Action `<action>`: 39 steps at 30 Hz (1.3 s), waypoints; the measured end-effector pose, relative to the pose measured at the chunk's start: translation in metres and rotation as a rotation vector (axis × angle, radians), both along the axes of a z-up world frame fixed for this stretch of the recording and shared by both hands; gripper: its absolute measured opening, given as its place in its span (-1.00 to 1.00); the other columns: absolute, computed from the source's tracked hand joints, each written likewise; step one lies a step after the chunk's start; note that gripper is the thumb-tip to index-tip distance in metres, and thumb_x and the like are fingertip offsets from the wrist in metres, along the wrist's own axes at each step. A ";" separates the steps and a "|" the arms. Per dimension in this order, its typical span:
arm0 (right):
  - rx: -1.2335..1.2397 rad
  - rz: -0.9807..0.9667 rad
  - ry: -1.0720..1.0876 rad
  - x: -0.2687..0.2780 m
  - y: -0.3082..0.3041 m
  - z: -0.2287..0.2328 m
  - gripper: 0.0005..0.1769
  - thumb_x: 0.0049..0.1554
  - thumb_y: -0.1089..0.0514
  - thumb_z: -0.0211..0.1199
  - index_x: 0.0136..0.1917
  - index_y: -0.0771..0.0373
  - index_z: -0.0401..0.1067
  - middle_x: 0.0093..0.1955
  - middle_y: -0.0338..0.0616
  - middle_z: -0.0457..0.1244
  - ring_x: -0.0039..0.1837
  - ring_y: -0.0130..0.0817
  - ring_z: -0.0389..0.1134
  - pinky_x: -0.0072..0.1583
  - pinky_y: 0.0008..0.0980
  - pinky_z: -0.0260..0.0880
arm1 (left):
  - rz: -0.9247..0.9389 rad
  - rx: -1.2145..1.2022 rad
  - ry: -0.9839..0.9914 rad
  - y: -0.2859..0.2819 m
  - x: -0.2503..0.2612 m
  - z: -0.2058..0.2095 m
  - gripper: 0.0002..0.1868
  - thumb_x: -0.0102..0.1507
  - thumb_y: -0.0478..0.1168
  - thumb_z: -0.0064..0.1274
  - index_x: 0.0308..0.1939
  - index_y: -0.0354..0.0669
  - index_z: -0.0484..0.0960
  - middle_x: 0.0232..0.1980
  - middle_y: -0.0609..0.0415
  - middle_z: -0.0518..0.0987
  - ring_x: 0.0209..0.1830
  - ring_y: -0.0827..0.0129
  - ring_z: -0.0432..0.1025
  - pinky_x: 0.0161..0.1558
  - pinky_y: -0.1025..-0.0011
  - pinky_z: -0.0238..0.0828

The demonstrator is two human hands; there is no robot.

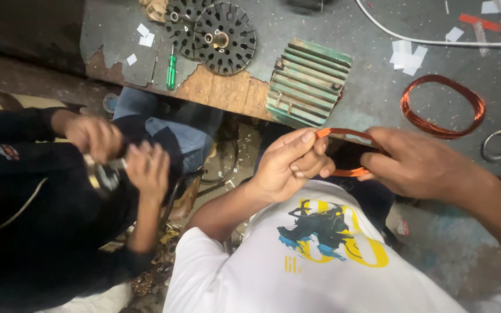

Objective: The person winds copper wire around a green laminated stator core, inserting the wire into slots and securing it with white tape. A coworker works on a separate stator component nearby.

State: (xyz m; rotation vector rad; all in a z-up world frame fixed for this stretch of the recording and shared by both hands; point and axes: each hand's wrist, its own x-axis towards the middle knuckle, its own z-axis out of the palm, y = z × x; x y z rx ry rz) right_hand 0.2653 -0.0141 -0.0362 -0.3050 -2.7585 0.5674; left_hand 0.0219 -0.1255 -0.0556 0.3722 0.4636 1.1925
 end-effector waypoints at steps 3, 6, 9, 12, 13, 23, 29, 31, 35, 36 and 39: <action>-0.038 -0.039 -0.014 0.002 -0.001 0.003 -0.69 -0.13 0.21 0.37 -0.06 0.25 0.51 0.02 0.07 0.29 -0.20 -0.14 0.37 -0.28 -0.22 0.36 | -0.014 0.023 -0.015 0.002 0.000 0.000 -0.65 0.60 -0.09 -0.25 -0.11 -0.24 0.50 -0.52 0.29 0.10 -0.53 0.56 0.03 -0.04 0.36 0.27; -0.004 0.012 -0.041 0.001 0.003 0.007 -0.73 -0.12 0.11 0.35 -0.15 0.28 0.47 -0.10 0.00 0.25 -0.17 -0.14 0.38 -0.22 -0.17 0.39 | -0.040 -0.008 0.045 0.008 -0.003 0.011 -0.63 0.60 -0.08 -0.23 -0.07 -0.30 0.52 -0.51 0.21 0.29 -0.45 0.51 0.27 0.00 0.31 0.33; 0.033 0.015 -0.078 0.002 0.004 0.008 -0.76 -0.10 0.10 0.32 -0.17 0.24 0.43 -0.14 -0.03 0.26 -0.17 -0.14 0.38 -0.21 -0.16 0.40 | 0.007 0.185 0.560 0.009 -0.014 0.031 -0.57 0.51 -0.01 -0.10 0.13 -0.39 0.45 -0.19 -0.07 0.53 -0.08 0.19 0.51 0.07 0.23 0.41; 0.027 -0.001 -0.161 0.004 0.004 0.007 -0.80 -0.08 0.12 0.30 -0.17 0.22 0.44 -0.06 -0.04 0.28 -0.14 -0.15 0.40 -0.19 -0.18 0.43 | 0.164 0.954 1.427 0.007 -0.032 0.056 -0.40 0.38 0.07 0.09 0.27 -0.35 0.38 0.28 -0.25 0.47 0.26 -0.07 0.43 0.21 0.11 0.44; 0.054 0.024 -0.114 0.003 0.003 0.007 -0.79 -0.09 0.12 0.29 -0.17 0.23 0.44 -0.04 -0.02 0.29 -0.13 -0.14 0.41 -0.18 -0.20 0.44 | 0.174 1.170 1.604 0.009 -0.036 0.061 -0.51 0.30 0.07 0.09 0.17 -0.19 0.51 0.30 -0.23 0.44 0.27 -0.13 0.41 0.19 0.09 0.45; 0.008 0.246 -0.003 0.006 0.001 -0.001 -0.66 -0.02 -0.11 0.32 -0.21 0.20 0.42 -0.05 -0.01 0.30 -0.12 -0.12 0.41 -0.13 -0.21 0.45 | -0.250 1.586 1.938 0.009 -0.048 0.069 -0.61 0.19 0.13 0.13 -0.40 -0.10 0.53 -0.04 0.02 0.53 -0.31 0.35 0.41 -0.24 0.37 0.37; -0.100 0.310 0.003 0.009 0.002 -0.003 -0.70 0.00 -0.03 0.36 -0.13 0.21 0.48 -0.11 -0.06 0.28 -0.16 -0.18 0.38 -0.16 -0.22 0.44 | -0.191 1.595 1.786 0.010 -0.056 0.068 -0.57 0.29 0.15 0.10 -0.45 -0.05 0.44 -0.32 0.14 0.34 -0.33 0.33 0.39 -0.21 0.37 0.38; -0.122 0.336 0.025 0.009 0.004 -0.003 -0.74 0.02 0.05 0.36 -0.09 0.24 0.49 -0.09 -0.07 0.29 -0.16 -0.20 0.38 -0.16 -0.24 0.43 | -0.194 1.654 1.773 0.013 -0.058 0.066 -0.57 0.31 0.12 0.09 -0.47 -0.05 0.42 -0.34 0.13 0.34 -0.33 0.33 0.39 -0.21 0.37 0.39; -0.138 0.385 0.088 0.003 0.001 -0.001 -0.78 0.04 0.12 0.37 -0.09 0.27 0.47 -0.06 -0.06 0.29 -0.18 -0.22 0.36 -0.17 -0.26 0.42 | -0.183 1.712 1.694 0.012 -0.060 0.068 -0.67 0.34 -0.06 0.10 -0.46 -0.05 0.41 -0.31 0.14 0.36 -0.30 0.35 0.40 -0.19 0.39 0.40; -0.138 0.393 0.106 0.002 0.002 0.001 -0.79 0.04 0.13 0.37 -0.10 0.27 0.47 -0.06 -0.06 0.29 -0.18 -0.23 0.35 -0.18 -0.26 0.42 | -0.186 1.702 1.665 0.014 -0.060 0.068 -0.70 0.32 -0.09 0.10 -0.44 -0.06 0.42 -0.30 0.13 0.36 -0.30 0.35 0.40 -0.18 0.38 0.40; -0.073 0.330 0.120 -0.003 0.006 0.006 -0.80 0.03 0.06 0.39 -0.18 0.19 0.45 -0.11 -0.09 0.30 -0.20 -0.18 0.36 -0.23 -0.23 0.40 | -0.175 1.691 1.658 0.019 -0.066 0.062 -0.75 0.28 -0.13 0.12 -0.43 -0.08 0.44 -0.30 0.12 0.35 -0.30 0.33 0.39 -0.18 0.36 0.39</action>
